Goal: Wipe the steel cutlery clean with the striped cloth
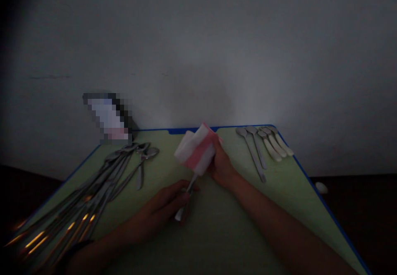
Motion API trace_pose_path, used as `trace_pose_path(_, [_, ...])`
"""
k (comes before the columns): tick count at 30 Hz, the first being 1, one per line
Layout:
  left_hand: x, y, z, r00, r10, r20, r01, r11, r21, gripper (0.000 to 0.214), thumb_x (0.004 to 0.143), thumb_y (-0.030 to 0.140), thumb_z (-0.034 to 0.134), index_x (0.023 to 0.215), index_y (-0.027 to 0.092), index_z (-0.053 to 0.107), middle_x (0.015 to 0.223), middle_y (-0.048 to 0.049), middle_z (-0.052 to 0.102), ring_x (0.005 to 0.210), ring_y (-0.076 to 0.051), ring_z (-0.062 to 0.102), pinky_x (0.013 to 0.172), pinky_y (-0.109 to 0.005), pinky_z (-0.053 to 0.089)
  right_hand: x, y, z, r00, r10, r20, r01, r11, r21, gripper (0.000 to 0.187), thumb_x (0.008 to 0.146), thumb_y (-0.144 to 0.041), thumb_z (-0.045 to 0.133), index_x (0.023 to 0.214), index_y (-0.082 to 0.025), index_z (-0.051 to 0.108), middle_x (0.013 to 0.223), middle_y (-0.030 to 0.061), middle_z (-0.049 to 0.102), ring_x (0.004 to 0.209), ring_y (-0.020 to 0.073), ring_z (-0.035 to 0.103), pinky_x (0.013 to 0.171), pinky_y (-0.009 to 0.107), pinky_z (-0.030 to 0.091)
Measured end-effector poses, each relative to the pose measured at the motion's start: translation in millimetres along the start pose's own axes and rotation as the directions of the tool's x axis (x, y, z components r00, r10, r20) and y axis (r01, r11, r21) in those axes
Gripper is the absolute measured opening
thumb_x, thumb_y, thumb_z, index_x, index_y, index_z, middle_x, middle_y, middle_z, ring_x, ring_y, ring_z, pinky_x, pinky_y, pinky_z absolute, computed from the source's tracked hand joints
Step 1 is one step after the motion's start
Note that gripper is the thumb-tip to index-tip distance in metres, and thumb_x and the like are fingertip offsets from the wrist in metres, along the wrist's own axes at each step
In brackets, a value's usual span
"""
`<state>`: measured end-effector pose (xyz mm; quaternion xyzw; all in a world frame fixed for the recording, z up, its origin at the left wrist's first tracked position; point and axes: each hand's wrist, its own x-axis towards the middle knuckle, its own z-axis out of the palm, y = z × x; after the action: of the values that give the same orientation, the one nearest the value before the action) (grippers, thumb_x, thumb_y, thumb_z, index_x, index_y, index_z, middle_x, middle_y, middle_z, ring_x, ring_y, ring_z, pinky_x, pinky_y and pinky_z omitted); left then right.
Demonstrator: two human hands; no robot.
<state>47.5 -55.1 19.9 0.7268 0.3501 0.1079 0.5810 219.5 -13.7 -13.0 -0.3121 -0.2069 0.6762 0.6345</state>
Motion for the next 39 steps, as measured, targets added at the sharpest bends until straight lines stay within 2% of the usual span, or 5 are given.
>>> trace_pose_path(6, [-0.2,0.2,-0.1,1.0,-0.005,0.02,0.006,0.999,-0.046,0.032,0.091,0.035,0.037,0.115,0.016,0.048,0.068,0.0023,0.056,0.066,-0.013,0.053,0.063,-0.024,0.041,0.5,-3.6,-0.1,0.998,0.055,0.013,-0.055,0.996,0.073,0.057,0.079,-0.065,0.033,0.106,-0.021,0.059,0.1,0.0058,0.067,0.107,0.0226,0.055,0.094,0.04,0.04])
trace_pose_path(10, [-0.4,-0.8,0.0,1.0,-0.011,0.0,0.011,0.999,-0.031,0.031,0.091,0.035,0.038,0.114,0.016,0.049,0.069,0.0022,0.056,0.065,-0.012,0.052,0.061,-0.023,0.04,1.3,-3.4,-2.0,0.997,0.078,-0.021,-0.076,0.996,0.051,0.047,0.079,-0.057,0.046,0.104,-0.019,0.058,0.098,0.0074,0.067,0.102,0.0216,0.057,0.091,0.038,0.043])
trace_pose_path(16, [0.2,-2.5,0.6,1.0,0.005,0.014,-0.004,0.997,-0.083,0.033,0.091,0.034,0.037,0.117,0.016,0.047,0.065,0.0031,0.054,0.062,-0.012,0.051,0.061,-0.023,0.04,1.6,0.5,-7.3,1.0,-0.015,-0.019,0.013,0.997,-0.078,0.032,0.073,-0.041,0.063,0.095,-0.017,0.06,0.09,0.0063,0.067,0.09,0.0196,0.061,0.082,0.034,0.047])
trace_pose_path(26, [0.3,-7.0,2.1,1.0,-0.018,-0.012,0.016,0.991,-0.129,0.03,0.092,0.033,0.037,0.115,0.017,0.046,0.064,0.0041,0.054,0.059,-0.011,0.048,0.057,-0.022,0.038,-0.5,-1.3,-7.8,0.999,0.046,0.012,-0.045,0.997,-0.058,0.029,0.071,-0.037,0.066,0.09,-0.016,0.061,0.083,0.0048,0.068,0.079,0.019,0.062,0.075,0.033,0.049])
trace_pose_path(39, [-0.5,-2.2,1.0,0.999,-0.018,-0.031,0.016,0.998,-0.063,0.028,0.09,0.032,0.039,0.111,0.018,0.05,0.067,0.0024,0.057,0.065,-0.014,0.054,0.062,-0.024,0.041,-1.4,-4.2,-7.3,0.995,0.074,0.059,-0.073,0.997,-0.011,0.021,0.066,-0.025,0.07,0.083,-0.015,0.063,0.071,-0.0002,0.067,0.062,0.0115,0.058,0.062,0.024,0.048])
